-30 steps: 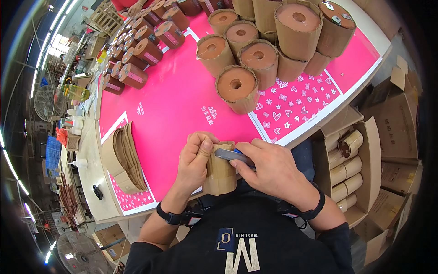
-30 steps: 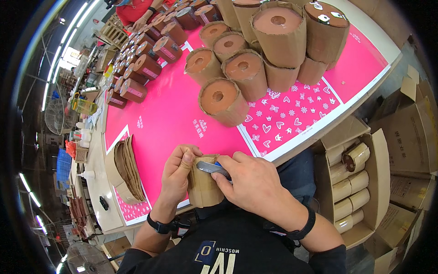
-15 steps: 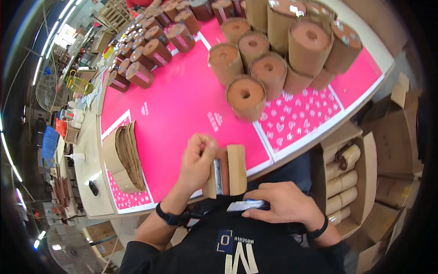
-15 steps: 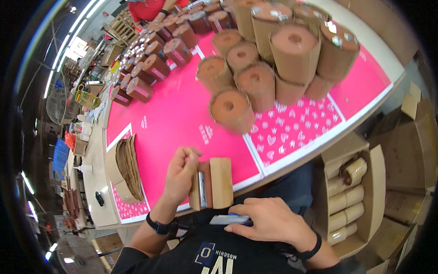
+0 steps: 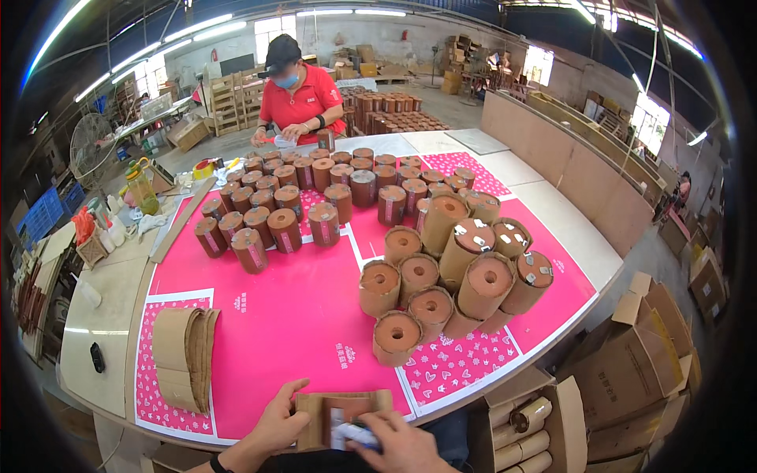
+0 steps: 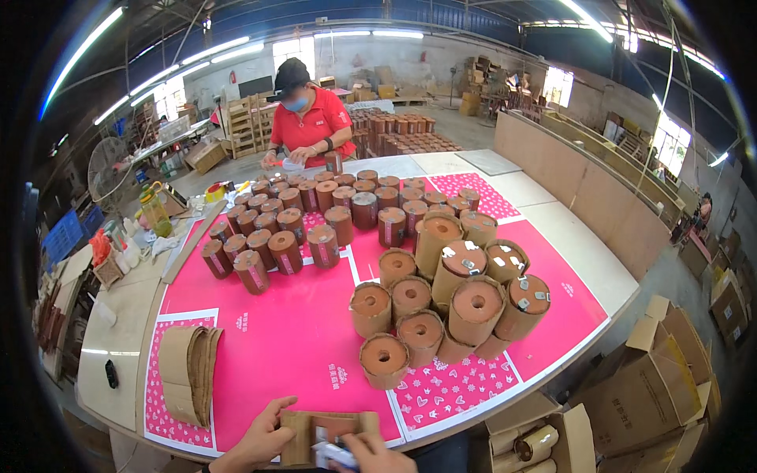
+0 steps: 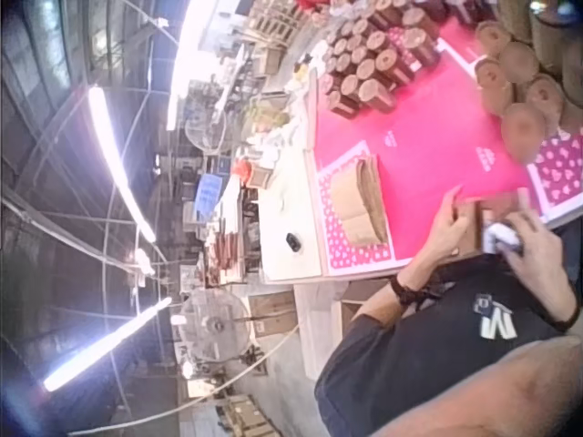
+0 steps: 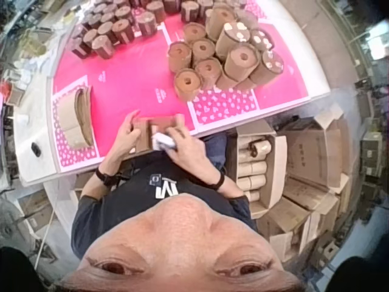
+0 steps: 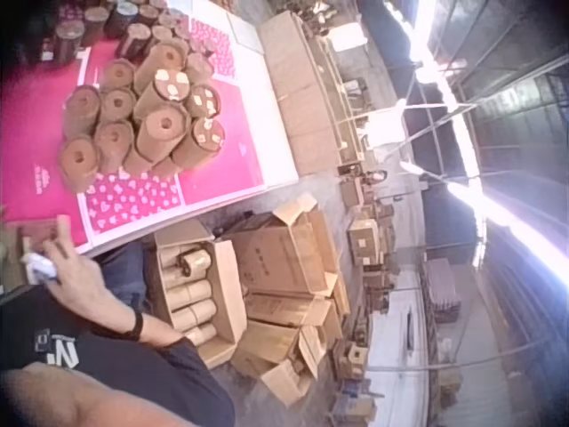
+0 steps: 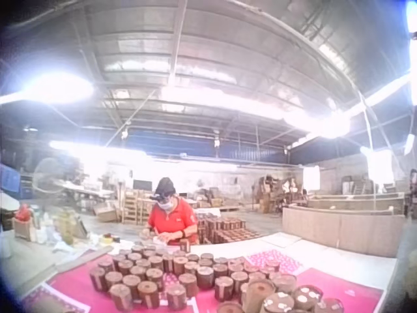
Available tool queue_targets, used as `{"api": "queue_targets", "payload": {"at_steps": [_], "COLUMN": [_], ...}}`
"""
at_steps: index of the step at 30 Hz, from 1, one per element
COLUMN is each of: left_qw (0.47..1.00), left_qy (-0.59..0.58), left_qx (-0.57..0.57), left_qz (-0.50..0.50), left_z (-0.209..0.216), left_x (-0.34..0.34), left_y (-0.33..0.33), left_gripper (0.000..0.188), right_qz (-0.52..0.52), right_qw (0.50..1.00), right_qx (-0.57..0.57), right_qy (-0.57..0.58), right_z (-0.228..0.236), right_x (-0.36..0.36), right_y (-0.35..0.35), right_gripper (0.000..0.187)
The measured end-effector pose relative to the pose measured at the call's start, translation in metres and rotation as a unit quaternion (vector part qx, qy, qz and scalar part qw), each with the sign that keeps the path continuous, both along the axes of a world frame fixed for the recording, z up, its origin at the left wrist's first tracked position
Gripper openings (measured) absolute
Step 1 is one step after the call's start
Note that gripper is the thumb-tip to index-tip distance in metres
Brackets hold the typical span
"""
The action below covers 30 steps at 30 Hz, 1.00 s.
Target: The person wraps brown cylindrical objects with cardboard, using a utility knife to cut the cardboard to size and secure it around the cylinders.
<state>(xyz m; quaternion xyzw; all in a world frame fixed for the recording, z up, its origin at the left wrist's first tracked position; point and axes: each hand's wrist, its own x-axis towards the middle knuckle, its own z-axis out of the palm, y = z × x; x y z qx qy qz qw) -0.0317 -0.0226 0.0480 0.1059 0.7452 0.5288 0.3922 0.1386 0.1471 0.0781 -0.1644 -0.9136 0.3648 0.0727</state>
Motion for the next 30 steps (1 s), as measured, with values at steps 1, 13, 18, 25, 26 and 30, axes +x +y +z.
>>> {"api": "queue_targets", "payload": {"at_steps": [1, 13, 18, 25, 26, 30], "left_qw": [1.0, 0.967, 0.997, 0.8, 0.799, 0.672], "left_qy": [0.004, -0.223, -0.057, 0.49, 0.489, 0.652], "left_qx": [0.004, 0.087, 0.011, 0.083, 0.084, -0.341], "left_qz": [0.004, -0.093, -0.06, 0.338, 0.339, 0.081], "left_z": [-0.004, 0.016, 0.035, 0.073, 0.077, 0.004], "left_x": [-0.001, -0.002, -0.033, -0.058, -0.058, -0.076], "left_y": [-0.002, -0.003, -0.06, -0.151, -0.15, -0.195], "left_gripper": [0.065, 0.037, 0.03, 0.038, 0.038, 0.055], "right_qz": [-0.034, -0.174, -0.189, -0.155, -0.154, -0.156], "right_qw": [0.999, 0.984, 0.961, 0.913, 0.918, 0.917], "right_qx": [0.027, -0.028, -0.193, -0.375, -0.363, -0.361], "right_qy": [0.023, -0.031, -0.062, 0.045, 0.048, 0.07], "right_z": [-0.003, -0.017, -0.048, -0.069, -0.069, -0.076], "right_x": [0.002, 0.016, 0.031, 0.036, 0.036, 0.038], "right_y": [0.005, 0.033, 0.068, 0.073, 0.072, 0.072], "right_gripper": [0.042, 0.093, 0.087, 0.094, 0.094, 0.093]}}
